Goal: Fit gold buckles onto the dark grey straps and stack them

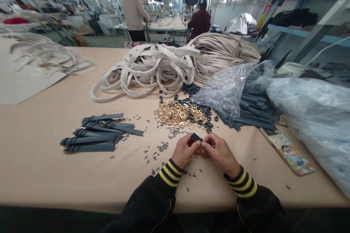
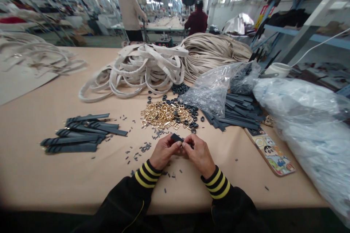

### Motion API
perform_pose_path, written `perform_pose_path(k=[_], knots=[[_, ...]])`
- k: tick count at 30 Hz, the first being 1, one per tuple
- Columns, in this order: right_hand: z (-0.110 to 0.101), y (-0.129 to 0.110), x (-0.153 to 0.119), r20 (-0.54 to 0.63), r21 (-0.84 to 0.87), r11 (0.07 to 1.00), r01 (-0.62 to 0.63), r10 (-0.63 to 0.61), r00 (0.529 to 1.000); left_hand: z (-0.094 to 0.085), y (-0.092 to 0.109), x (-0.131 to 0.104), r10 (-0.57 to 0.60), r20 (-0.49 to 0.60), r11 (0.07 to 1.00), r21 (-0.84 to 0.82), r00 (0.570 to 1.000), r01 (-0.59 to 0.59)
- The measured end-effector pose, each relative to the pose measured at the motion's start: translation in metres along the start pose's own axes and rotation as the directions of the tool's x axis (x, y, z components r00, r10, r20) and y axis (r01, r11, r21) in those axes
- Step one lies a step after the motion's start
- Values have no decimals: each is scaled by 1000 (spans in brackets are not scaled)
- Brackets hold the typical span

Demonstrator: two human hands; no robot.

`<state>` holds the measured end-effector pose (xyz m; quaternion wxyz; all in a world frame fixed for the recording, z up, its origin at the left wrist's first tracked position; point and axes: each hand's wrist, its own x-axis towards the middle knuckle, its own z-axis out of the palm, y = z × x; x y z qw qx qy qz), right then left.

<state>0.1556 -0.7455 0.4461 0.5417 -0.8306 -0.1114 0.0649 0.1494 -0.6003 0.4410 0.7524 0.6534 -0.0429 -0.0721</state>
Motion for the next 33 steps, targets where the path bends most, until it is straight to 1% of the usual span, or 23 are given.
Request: perform_pose_path(k=[3,6,8,10,12,16,19,22,24,25,27,28,30,33], knots=[[3,3,0,6,52,998,-28,28,1000,2,0,0,-1,-20,999,44,1000,1],[5,0,0,12,122,992,-44,42,999,2,-1,1,-42,-55,999,15,998,43],[2,-4,-1,70,188,980,-58,45,997,1,-1,1,-54,-76,998,4,996,55],[-2,-7,-1,155,271,959,-82,40,987,1,-2,1,-52,-69,999,-17,996,51],[-7,-9,-2,203,357,927,-110,38,978,1,-1,1,-52,-41,996,-69,998,49],[-8,-6,-4,207,480,864,-155,60,976,3,2,1,-61,-1,987,-151,998,60],[-3,-3,-4,203,513,836,-196,104,974,3,1,-1,-57,-1,991,-124,998,56],[3,-2,-2,168,514,824,-240,177,970,3,-2,-2,-12,-22,1000,20,1000,13],[3,-1,1,124,466,849,-250,217,968,2,-3,-3,27,-22,995,98,999,-24],[1,-1,2,104,424,871,-247,225,969,2,-3,-3,32,-11,994,108,999,-31],[-4,0,4,102,324,917,-231,209,973,1,-3,-3,-2,25,999,53,1000,0],[-8,0,4,126,281,935,-217,188,974,0,-3,-3,-39,48,999,-6,998,39],[-17,-3,4,210,234,955,-183,134,968,-2,-3,-2,-125,108,978,-153,986,141],[-28,-9,3,347,230,964,-131,45,937,-4,-3,-3,-217,245,896,-334,945,293]])
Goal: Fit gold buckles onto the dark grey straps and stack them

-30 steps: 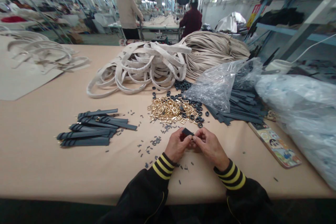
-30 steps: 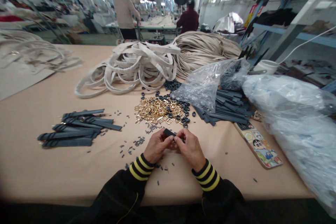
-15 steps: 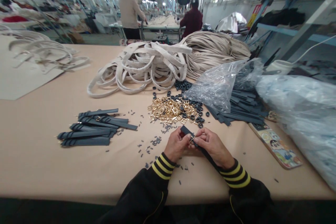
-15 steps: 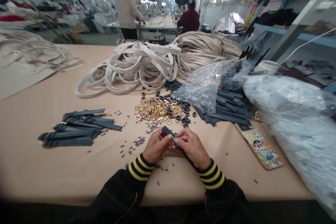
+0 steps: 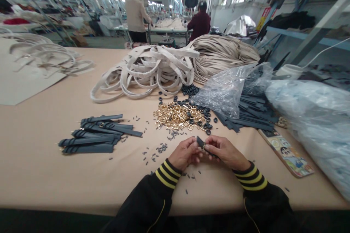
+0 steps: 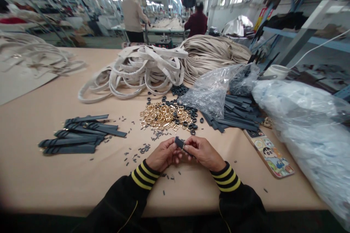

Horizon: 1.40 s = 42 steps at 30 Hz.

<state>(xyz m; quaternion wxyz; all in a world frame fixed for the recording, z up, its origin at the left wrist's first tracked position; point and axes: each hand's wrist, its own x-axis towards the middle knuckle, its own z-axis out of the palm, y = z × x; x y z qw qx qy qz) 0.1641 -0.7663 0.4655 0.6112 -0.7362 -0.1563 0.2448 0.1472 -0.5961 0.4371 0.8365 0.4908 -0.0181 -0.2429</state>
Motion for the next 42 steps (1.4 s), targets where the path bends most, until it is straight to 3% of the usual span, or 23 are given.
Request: perform_pose_path(k=[5,10,14,19,24,32,36,42], knots=[[-2,-4,-1,91,-69,997,47,-40,995,3,-1,-1,-44,88,996,-77,995,51],[3,7,1,71,-180,983,24,-11,997,1,-5,0,-52,112,999,-1,992,52],[-1,8,-3,117,-136,990,-20,36,992,-5,-9,2,-54,130,995,93,990,42],[-15,0,-13,232,-62,996,-65,78,970,-6,-7,3,76,6,967,241,997,-76],[-15,2,-13,197,-114,991,-70,91,976,2,-5,2,162,-110,915,389,981,-107],[-17,10,-8,224,-22,996,-82,85,971,1,-2,0,103,-9,956,276,995,-97],[-14,5,-9,157,-193,981,1,30,987,0,-4,2,54,23,964,259,998,-58],[-6,-2,-4,44,-537,839,86,-74,996,2,-6,5,0,-114,935,352,993,41]])
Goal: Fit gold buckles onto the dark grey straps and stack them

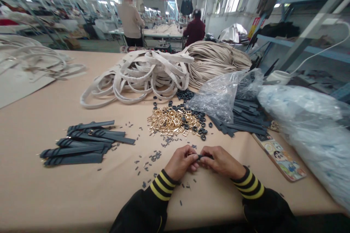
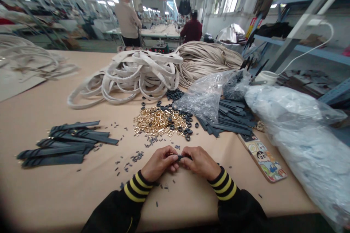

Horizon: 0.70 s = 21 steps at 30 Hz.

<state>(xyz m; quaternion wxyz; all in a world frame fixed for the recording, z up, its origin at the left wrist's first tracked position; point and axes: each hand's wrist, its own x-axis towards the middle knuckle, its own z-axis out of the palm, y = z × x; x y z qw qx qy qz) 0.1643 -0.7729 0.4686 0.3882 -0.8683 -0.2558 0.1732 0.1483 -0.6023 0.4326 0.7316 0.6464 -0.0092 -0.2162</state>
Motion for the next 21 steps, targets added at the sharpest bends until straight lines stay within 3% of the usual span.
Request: perform_pose_path(k=[6,10,12,15,17,21], knots=[[-6,-1,5,-5,-184,982,44,-46,999,-2,8,1,-111,60,993,-29,992,113],[-15,3,14,22,-164,984,73,-70,997,-3,7,0,-59,32,995,-79,998,61],[-19,7,21,-85,-174,985,-19,5,996,-2,6,0,-36,-1,996,-81,999,35],[-20,14,35,-294,-271,940,-207,124,948,0,4,1,-20,-30,997,-77,999,18],[-16,17,43,-339,-359,896,-260,134,931,0,4,2,-17,-45,997,-71,999,13],[-12,17,50,-347,-417,877,-239,89,934,0,2,3,-21,-62,997,-73,998,16]])
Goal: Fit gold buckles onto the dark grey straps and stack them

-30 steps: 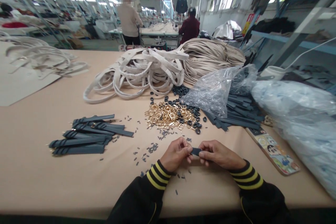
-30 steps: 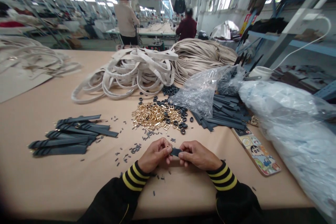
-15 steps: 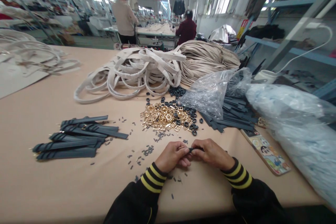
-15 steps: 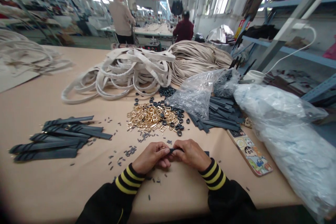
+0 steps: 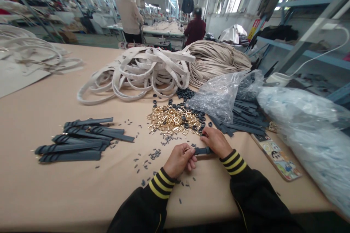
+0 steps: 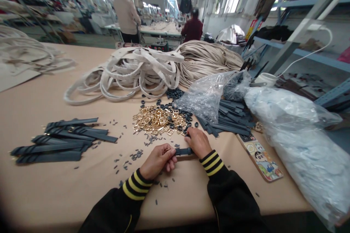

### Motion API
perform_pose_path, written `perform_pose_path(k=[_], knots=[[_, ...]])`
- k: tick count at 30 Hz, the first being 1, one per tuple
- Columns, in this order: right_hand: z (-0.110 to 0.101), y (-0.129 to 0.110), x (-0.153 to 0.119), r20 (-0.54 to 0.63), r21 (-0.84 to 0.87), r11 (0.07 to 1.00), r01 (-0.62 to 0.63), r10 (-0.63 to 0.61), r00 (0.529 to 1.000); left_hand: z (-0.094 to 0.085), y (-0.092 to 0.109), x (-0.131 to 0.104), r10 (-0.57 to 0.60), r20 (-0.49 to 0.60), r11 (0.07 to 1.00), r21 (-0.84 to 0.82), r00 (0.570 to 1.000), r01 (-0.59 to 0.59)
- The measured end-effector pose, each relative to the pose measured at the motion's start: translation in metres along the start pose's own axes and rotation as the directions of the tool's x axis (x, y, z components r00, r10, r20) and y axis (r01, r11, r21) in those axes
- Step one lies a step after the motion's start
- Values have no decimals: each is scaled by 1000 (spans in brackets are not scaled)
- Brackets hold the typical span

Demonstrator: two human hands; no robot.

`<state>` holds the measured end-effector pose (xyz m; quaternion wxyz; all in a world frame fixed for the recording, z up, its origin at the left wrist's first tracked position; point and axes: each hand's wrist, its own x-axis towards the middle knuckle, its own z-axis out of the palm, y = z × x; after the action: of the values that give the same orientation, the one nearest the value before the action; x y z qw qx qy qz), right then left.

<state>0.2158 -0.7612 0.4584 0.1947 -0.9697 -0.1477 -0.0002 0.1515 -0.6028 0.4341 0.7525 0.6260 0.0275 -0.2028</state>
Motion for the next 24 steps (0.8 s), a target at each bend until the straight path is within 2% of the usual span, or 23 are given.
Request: perform_pose_path(k=[2,4,7,9,11,17,22,24], knots=[[-5,0,-5,-32,70,997,-13,16,999,0,0,0,4,1,1000,-13,1000,-4],[-14,-1,-14,-43,265,963,-52,65,997,0,0,0,7,0,1000,-22,1000,-7],[-23,-8,-33,87,629,768,-120,84,993,0,0,0,12,-14,1000,-18,1000,-12],[-21,-13,-44,166,733,665,-146,34,986,0,0,0,26,-25,1000,-9,999,-27],[-13,-17,-51,178,755,639,-148,16,984,0,0,0,48,-31,999,3,998,-48],[10,-19,-51,130,774,608,-175,119,984,1,4,-4,87,-25,996,35,996,-86],[10,-22,-52,24,679,726,-105,121,992,2,8,-6,104,-19,994,36,994,-103],[9,-23,-53,18,669,735,-105,124,992,3,8,-6,109,-5,994,26,994,-108]])
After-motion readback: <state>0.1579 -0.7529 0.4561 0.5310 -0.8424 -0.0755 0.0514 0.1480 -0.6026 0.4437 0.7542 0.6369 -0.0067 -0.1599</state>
